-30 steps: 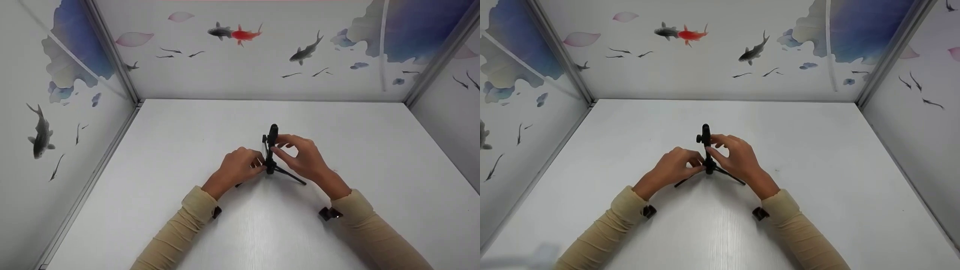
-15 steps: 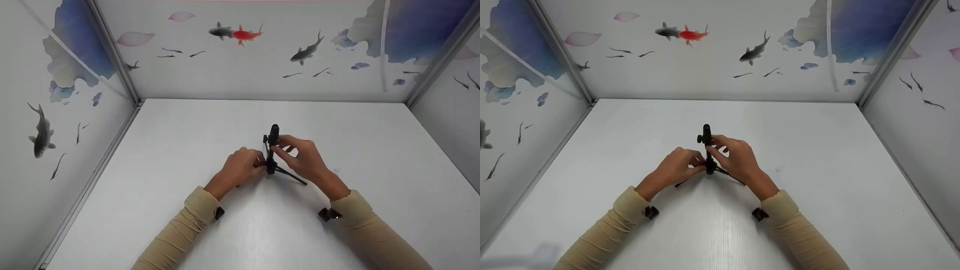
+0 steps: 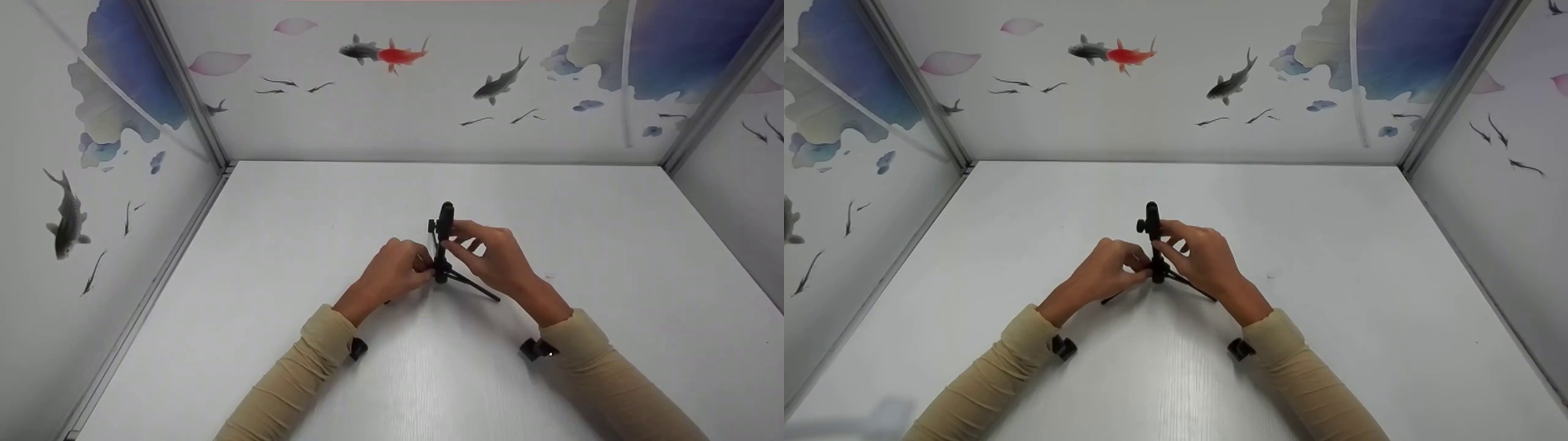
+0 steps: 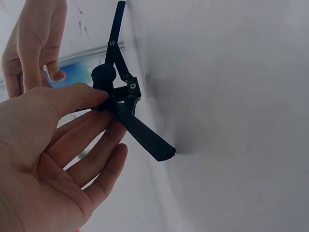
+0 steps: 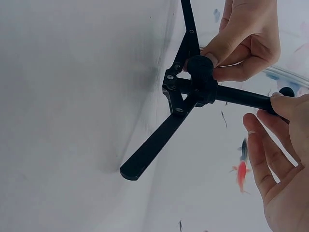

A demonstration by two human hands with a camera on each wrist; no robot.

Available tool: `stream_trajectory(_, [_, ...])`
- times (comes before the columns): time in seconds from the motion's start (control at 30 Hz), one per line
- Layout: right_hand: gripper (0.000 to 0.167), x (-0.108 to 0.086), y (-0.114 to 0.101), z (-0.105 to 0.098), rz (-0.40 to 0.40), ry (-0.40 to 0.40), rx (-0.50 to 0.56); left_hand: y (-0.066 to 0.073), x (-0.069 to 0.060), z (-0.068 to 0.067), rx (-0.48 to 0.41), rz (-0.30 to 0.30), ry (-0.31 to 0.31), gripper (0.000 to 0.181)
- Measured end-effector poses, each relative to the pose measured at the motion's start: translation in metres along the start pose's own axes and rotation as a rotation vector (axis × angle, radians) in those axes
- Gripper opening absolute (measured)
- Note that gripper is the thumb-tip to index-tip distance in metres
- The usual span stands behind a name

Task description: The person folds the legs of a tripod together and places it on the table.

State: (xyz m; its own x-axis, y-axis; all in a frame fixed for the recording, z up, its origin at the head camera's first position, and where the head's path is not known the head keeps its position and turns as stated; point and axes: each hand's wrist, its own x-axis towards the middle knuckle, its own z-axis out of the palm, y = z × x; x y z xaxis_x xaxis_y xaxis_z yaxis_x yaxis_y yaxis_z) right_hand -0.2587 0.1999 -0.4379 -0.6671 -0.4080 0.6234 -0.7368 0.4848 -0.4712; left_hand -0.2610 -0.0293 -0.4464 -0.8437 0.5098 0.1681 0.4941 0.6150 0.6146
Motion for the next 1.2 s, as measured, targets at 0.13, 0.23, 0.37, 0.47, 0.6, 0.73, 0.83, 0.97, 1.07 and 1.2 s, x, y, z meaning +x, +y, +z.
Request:
stream_trajectory(0.13, [0.034, -0.0001, 0.0005, -0.0008, 0.009, -0.002, -0.010, -0.0004, 0.0007, 0.0003, -0.015, 0.002, 0.000, 0.014])
stream_trajectory(0.23, [0.035, 0.0001, 0.0010, -0.0015, 0.013, 0.000, -0.012, -0.0003, 0.0006, 0.0002, -0.014, 0.006, 0.002, 0.014])
stream_trajectory(0.37, [0.036, 0.0003, 0.0010, -0.0024, 0.009, 0.002, -0.002, 0.0000, 0.0003, -0.0003, -0.011, 0.016, 0.007, 0.014])
stream_trajectory(0.47, [0.036, 0.0003, 0.0010, -0.0027, 0.001, 0.004, 0.007, 0.0003, 0.0000, -0.0005, -0.010, 0.022, 0.009, 0.014])
stream_trajectory(0.6, [0.036, 0.0000, 0.0017, -0.0021, -0.012, 0.012, 0.011, 0.0002, -0.0003, 0.0004, -0.010, 0.029, 0.014, 0.014])
stream_trajectory(0.73, [0.035, -0.0001, 0.0015, -0.0020, -0.014, 0.008, 0.012, -0.0004, -0.0007, 0.0009, -0.011, 0.037, 0.019, 0.014])
stream_trajectory(0.83, [0.035, 0.0000, 0.0014, -0.0021, -0.014, 0.006, 0.016, -0.0008, -0.0008, 0.0011, -0.002, 0.043, 0.024, 0.014])
stream_trajectory(0.97, [0.037, -0.0004, 0.0018, -0.0020, -0.011, 0.008, 0.014, -0.0006, -0.0009, 0.0015, 0.009, 0.047, 0.028, 0.015])
stream_trajectory(1.07, [0.037, -0.0008, 0.0017, -0.0025, -0.004, 0.007, 0.012, -0.0003, -0.0010, 0.0013, 0.010, 0.053, 0.028, 0.015])
stream_trajectory(1.2, [0.036, -0.0007, 0.0020, -0.0024, -0.011, 0.005, 0.015, -0.0006, -0.0007, 0.0009, 0.019, 0.063, 0.038, 0.014])
